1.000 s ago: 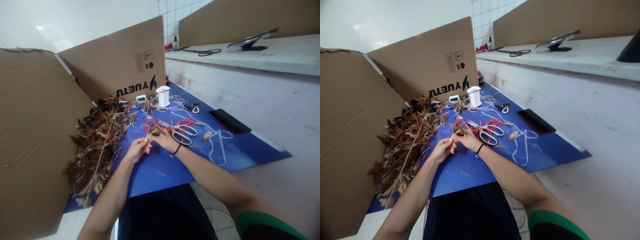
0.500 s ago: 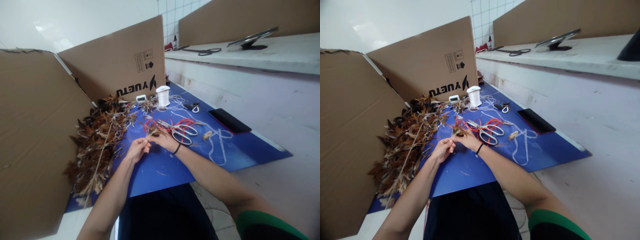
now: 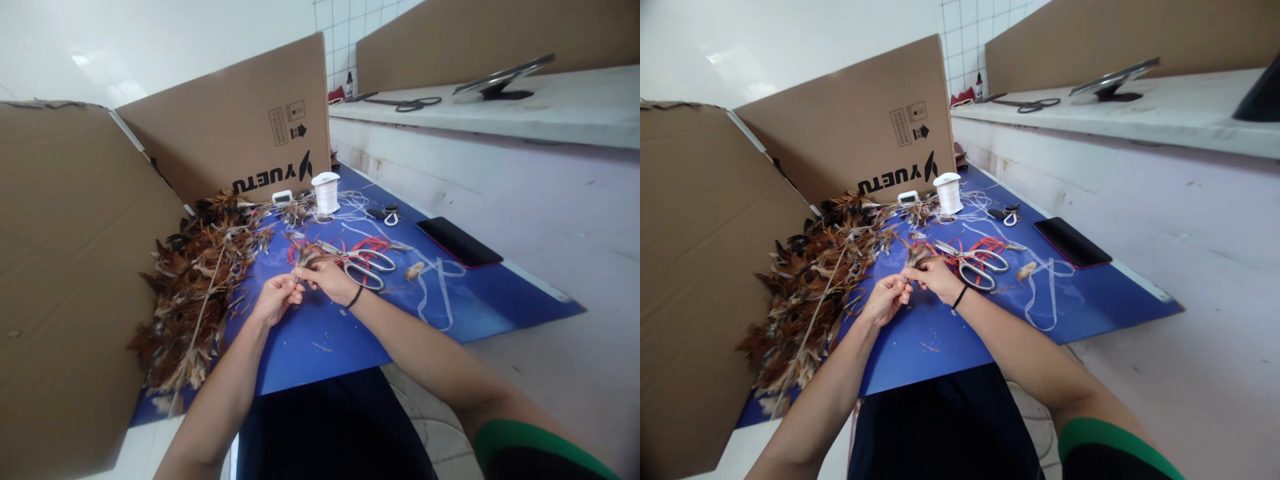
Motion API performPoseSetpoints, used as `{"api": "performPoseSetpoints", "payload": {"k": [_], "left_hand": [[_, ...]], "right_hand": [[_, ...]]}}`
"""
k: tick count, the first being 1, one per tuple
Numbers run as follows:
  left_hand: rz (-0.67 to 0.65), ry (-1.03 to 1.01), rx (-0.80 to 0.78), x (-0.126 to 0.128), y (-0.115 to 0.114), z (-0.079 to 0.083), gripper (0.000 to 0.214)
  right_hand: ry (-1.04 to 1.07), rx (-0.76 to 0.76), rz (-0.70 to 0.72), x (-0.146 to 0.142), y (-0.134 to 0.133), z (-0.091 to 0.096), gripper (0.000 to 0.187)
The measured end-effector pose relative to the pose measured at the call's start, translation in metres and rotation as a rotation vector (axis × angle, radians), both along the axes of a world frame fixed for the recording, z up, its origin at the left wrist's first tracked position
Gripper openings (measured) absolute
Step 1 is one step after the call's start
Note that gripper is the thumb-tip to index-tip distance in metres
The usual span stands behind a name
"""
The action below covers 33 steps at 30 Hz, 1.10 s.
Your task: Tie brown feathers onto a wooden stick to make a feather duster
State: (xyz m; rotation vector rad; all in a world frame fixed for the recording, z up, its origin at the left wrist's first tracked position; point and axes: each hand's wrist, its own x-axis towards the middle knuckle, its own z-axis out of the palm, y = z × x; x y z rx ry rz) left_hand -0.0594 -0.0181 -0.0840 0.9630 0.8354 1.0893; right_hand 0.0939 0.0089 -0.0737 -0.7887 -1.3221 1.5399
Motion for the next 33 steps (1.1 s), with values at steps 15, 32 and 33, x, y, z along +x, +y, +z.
{"api": "performPoseSetpoints", "payload": {"k": [15,32,33], "left_hand": [[-0.016,-0.026,-0.010,0.003,0.000,-0.001,0.031],[0.003,0.033,-0.002,0.001,0.001,-0.002,0.024],[0.009,0.040,0.003,0.001,0.001,-0.002,0.023]], "right_hand": [[-0.059,0.053,-0.053,-0.002,-0.004,0.002,0.035],[-0.174,0.306,-0.049,0.006,-0.006,0.009,0.027],[-0.160,0.284,-0.060,0.005,-0.007,0.009,0.027]]}}
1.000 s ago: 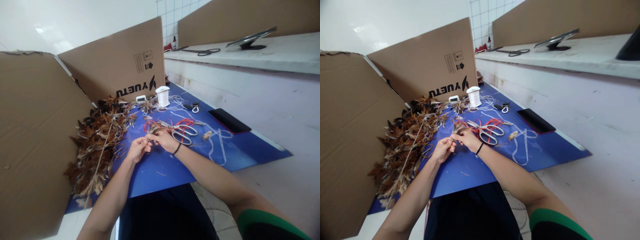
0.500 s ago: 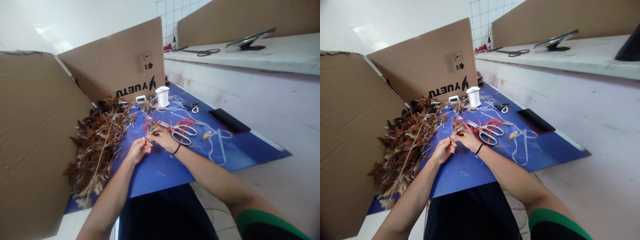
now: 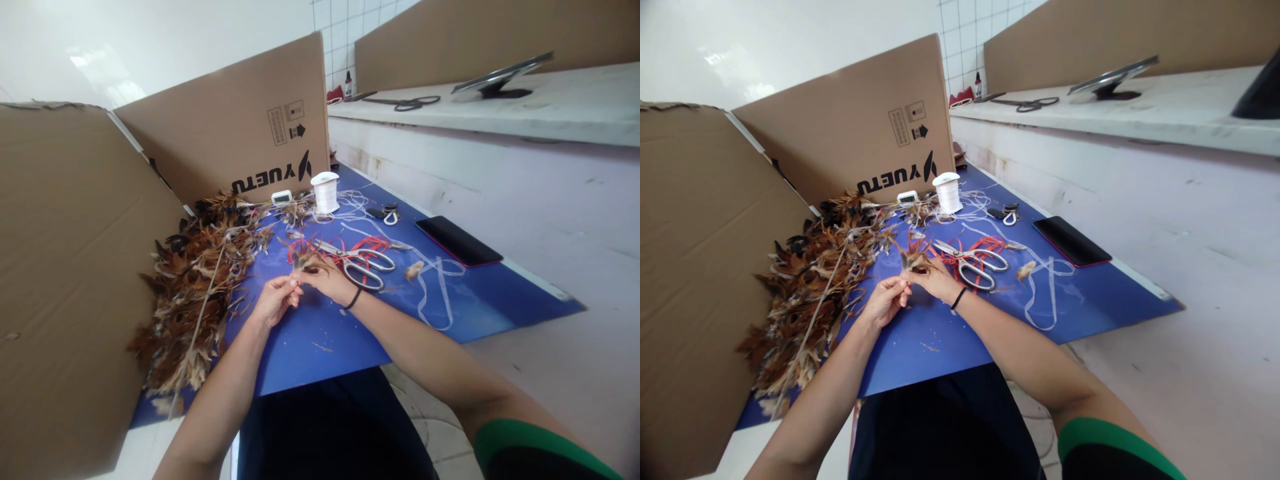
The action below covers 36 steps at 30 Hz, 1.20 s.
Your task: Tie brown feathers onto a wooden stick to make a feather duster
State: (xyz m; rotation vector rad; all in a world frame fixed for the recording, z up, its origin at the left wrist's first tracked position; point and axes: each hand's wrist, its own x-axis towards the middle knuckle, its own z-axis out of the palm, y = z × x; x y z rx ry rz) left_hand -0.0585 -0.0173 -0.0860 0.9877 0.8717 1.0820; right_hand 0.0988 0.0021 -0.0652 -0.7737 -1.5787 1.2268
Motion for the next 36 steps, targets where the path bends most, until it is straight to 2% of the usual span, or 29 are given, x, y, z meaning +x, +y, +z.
{"api": "performPoseSetpoints", "payload": {"k": [7,10,14,19,24,29,33,36], "left_hand": [[0.049,0.042,0.037,0.002,0.000,0.002,0.022],[0.071,0.045,0.056,0.003,0.000,0.003,0.022],[0.114,0.034,0.103,0.002,0.002,0.002,0.020],[0.171,0.010,0.178,-0.001,0.004,0.003,0.019],[0.257,0.031,0.240,-0.003,0.006,0.005,0.020],[0.408,-0.020,0.238,-0.011,0.010,0.009,0.024],[0.471,-0.079,0.238,-0.019,0.015,0.009,0.027],[0.493,-0.112,0.206,-0.022,0.018,0.007,0.028]], "right_hand": [[-0.024,-0.035,-0.043,-0.001,-0.003,0.005,0.031],[-0.032,-0.027,-0.016,0.000,-0.004,0.007,0.032],[0.030,-0.008,-0.014,-0.002,-0.001,0.002,0.029],[0.078,-0.072,-0.021,-0.007,0.006,-0.009,0.034],[0.043,-0.101,-0.064,-0.005,0.006,-0.007,0.039],[0.032,-0.115,-0.231,0.006,0.010,0.004,0.032],[-0.001,-0.011,-0.424,0.022,0.021,0.007,0.025],[-0.166,0.100,-0.528,0.032,0.028,0.005,0.021]]}}
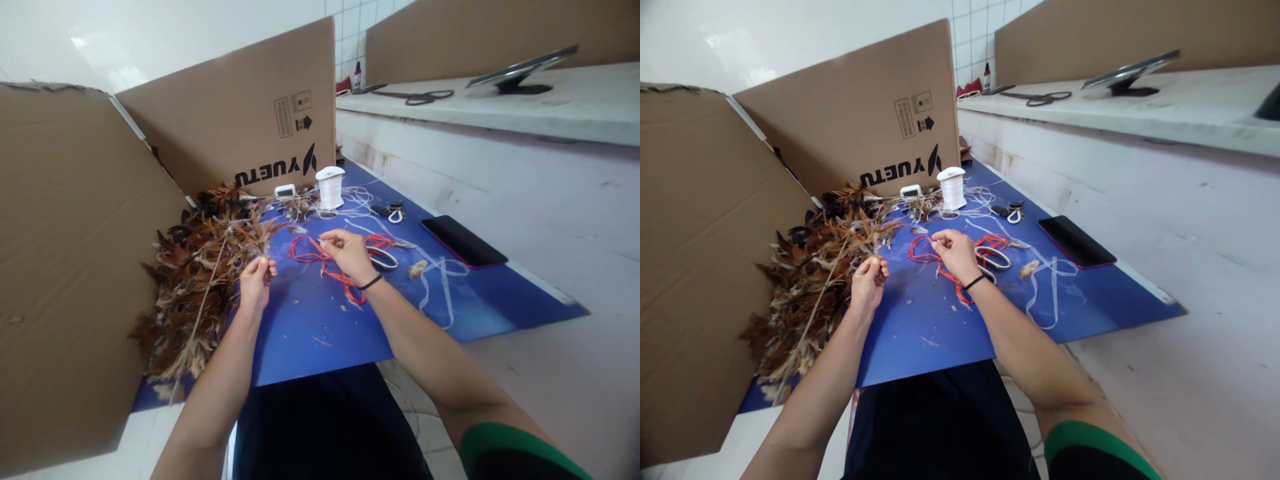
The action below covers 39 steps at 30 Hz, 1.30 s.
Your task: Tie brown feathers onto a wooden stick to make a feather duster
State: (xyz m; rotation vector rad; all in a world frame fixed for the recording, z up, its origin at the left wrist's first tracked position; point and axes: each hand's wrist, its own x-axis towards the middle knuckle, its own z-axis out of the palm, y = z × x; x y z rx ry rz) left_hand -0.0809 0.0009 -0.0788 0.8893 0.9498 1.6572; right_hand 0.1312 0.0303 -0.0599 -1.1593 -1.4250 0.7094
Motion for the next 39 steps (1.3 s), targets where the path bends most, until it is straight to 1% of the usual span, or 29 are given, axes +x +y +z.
{"api": "performPoseSetpoints", "payload": {"k": [4,6,11,15,20,26,30,32,34,37,39], "left_hand": [[0.011,-0.028,0.004,-0.001,0.002,-0.002,0.027],[0.021,-0.033,0.019,0.000,0.003,-0.003,0.026],[0.035,-0.041,0.034,-0.004,0.007,-0.008,0.023],[0.054,-0.100,-0.003,-0.008,0.010,-0.011,0.022],[0.076,-0.156,-0.051,-0.010,0.011,-0.013,0.023],[0.078,-0.176,-0.037,-0.012,0.010,-0.014,0.022],[0.074,-0.127,-0.024,-0.011,0.011,-0.015,0.020],[0.062,-0.082,-0.003,-0.010,0.011,-0.016,0.019],[0.045,-0.041,0.024,-0.007,0.010,-0.017,0.018],[0.015,-0.010,0.038,-0.002,0.007,-0.018,0.017],[-0.007,-0.002,0.037,0.001,0.006,-0.018,0.017]], "right_hand": [[-0.296,0.120,-0.075,0.009,0.003,-0.004,0.016],[-0.417,0.139,-0.077,0.010,0.003,-0.005,0.015],[-0.718,0.131,0.003,0.009,0.003,-0.009,0.013],[-0.818,0.120,0.069,0.006,0.003,-0.013,0.011],[-0.743,0.093,0.127,0.001,0.001,-0.016,0.013],[-0.766,0.224,0.196,-0.006,-0.004,-0.021,0.020],[-0.764,0.239,0.260,-0.013,-0.010,-0.024,0.017],[-0.700,0.234,0.300,-0.018,-0.013,-0.024,0.014],[-0.588,0.214,0.347,-0.025,-0.016,-0.024,0.013],[-0.398,0.120,0.400,-0.035,-0.021,-0.024,0.013],[-0.339,0.050,0.419,-0.038,-0.026,-0.022,0.014]]}}
